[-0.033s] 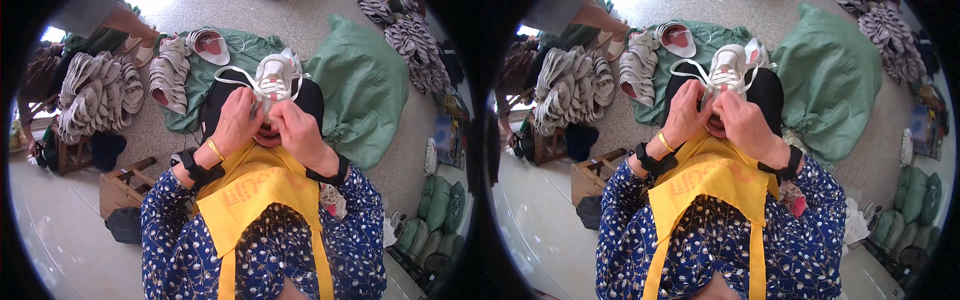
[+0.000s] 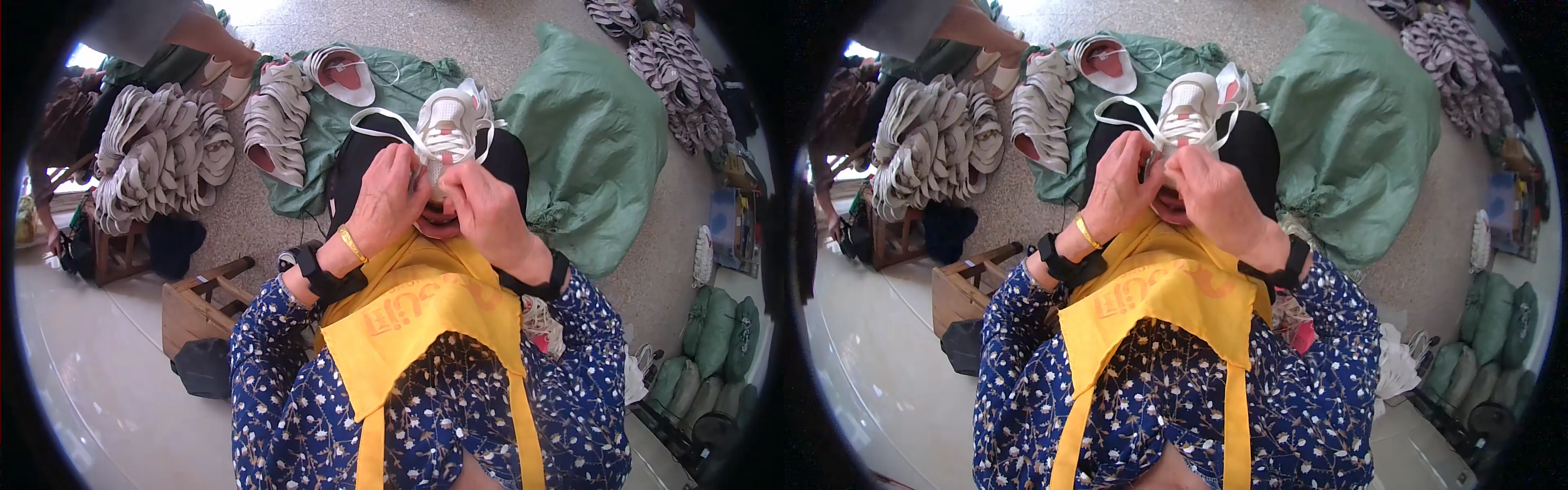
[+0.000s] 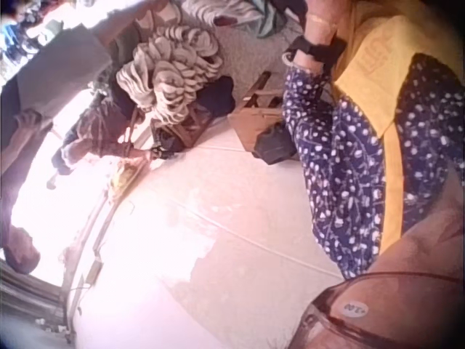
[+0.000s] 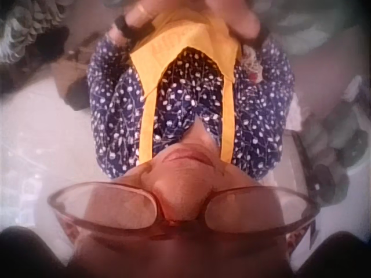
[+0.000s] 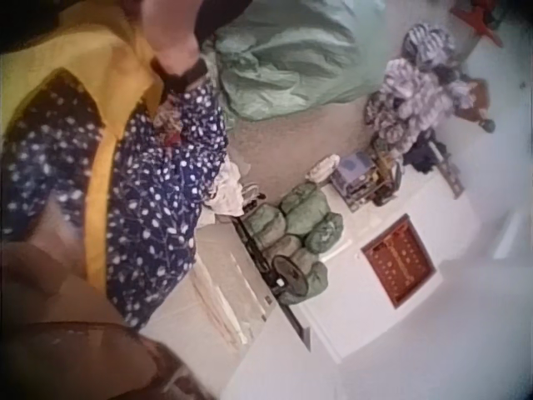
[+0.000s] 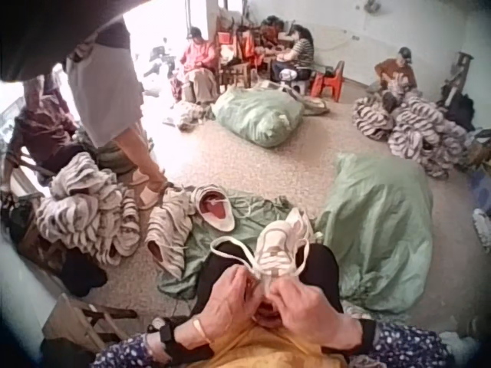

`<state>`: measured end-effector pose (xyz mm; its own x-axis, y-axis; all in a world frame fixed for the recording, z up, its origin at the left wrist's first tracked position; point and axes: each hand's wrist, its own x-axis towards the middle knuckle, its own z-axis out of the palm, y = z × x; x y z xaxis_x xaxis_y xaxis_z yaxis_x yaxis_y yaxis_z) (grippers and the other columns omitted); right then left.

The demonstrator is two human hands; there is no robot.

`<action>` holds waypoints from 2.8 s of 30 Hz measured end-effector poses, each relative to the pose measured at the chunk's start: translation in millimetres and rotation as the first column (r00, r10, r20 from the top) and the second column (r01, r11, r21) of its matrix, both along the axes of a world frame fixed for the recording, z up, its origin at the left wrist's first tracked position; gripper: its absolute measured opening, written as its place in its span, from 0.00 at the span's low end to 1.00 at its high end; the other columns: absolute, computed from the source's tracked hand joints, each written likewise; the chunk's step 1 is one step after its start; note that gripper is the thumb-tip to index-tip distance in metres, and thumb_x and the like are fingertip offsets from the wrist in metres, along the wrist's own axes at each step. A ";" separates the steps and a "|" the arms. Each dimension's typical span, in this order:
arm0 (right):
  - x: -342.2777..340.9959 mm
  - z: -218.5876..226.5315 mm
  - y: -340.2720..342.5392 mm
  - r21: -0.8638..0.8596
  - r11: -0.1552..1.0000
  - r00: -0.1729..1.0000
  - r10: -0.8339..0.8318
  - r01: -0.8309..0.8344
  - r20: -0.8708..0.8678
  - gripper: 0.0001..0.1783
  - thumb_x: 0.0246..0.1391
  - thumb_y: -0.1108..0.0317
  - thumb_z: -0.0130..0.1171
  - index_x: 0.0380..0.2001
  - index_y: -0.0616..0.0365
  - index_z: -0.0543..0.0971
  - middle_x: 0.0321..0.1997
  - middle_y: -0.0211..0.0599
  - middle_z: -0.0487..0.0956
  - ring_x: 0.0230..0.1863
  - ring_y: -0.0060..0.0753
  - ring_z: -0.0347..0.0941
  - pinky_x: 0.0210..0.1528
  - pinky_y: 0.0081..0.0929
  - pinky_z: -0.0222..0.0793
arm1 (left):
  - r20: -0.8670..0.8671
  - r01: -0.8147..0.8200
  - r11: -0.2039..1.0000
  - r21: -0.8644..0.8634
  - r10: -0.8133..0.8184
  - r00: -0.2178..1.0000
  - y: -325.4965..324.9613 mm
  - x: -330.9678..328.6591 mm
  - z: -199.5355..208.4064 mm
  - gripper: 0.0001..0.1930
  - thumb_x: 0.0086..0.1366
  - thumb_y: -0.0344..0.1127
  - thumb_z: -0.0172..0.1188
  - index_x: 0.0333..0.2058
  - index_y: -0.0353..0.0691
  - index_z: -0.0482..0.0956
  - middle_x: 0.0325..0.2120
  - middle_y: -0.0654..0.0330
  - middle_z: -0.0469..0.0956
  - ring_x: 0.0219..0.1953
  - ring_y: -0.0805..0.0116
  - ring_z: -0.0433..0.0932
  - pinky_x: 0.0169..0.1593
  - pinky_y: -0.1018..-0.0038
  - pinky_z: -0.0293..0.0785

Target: The person sits on the floor and threads a white shoelace through the eyelets of a white sneaker. They pull the laces tight and adjust the fit, working on the shoe held in their lap.

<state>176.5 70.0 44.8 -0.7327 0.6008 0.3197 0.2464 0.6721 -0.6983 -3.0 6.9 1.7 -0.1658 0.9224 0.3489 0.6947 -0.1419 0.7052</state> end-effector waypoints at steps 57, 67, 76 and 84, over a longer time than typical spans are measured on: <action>37.1 50.3 15.1 -0.433 0.872 0.959 0.125 -0.229 -0.256 0.05 0.57 0.80 0.62 0.31 0.64 0.75 0.37 0.34 0.81 0.33 0.21 0.75 0.39 0.19 0.72 | 0.516 0.487 0.859 -0.157 -0.349 0.782 13.2 -3.1 36.4 0.02 0.71 0.26 0.60 0.39 0.35 0.76 0.35 0.63 0.81 0.36 0.78 0.78 0.38 0.77 0.76; 127.2 2.9 38.9 -0.837 0.547 0.994 -0.098 0.007 -0.056 0.12 0.72 0.68 0.50 0.31 0.57 0.70 0.27 0.27 0.74 0.25 0.16 0.69 0.28 0.16 0.66 | 0.791 0.298 0.935 -0.194 -0.031 0.612 -18.4 -61.9 35.3 0.09 0.77 0.35 0.55 0.35 0.41 0.72 0.28 0.67 0.75 0.27 0.81 0.68 0.32 0.82 0.65; 168.0 -13.9 42.1 -0.816 0.528 0.971 -0.088 0.235 0.222 0.05 0.65 0.70 0.61 0.36 0.60 0.78 0.36 0.30 0.83 0.22 0.12 0.72 0.24 0.14 0.67 | 0.354 0.285 0.817 -0.501 -0.107 0.929 -51.5 -131.5 29.5 0.14 0.76 0.43 0.57 0.42 0.34 0.79 0.33 0.62 0.82 0.32 0.76 0.75 0.39 0.76 0.73; 57.8 -22.1 61.9 -0.552 0.800 0.963 -0.267 0.237 0.028 0.20 0.58 0.73 0.68 0.54 0.62 0.79 0.49 0.36 0.84 0.22 0.12 0.73 0.26 0.17 0.71 | 0.104 0.129 0.964 -0.232 -0.107 0.989 25.1 -45.3 41.6 0.13 0.59 0.25 0.65 0.42 0.34 0.74 0.29 0.55 0.75 0.24 0.65 0.74 0.31 0.69 0.72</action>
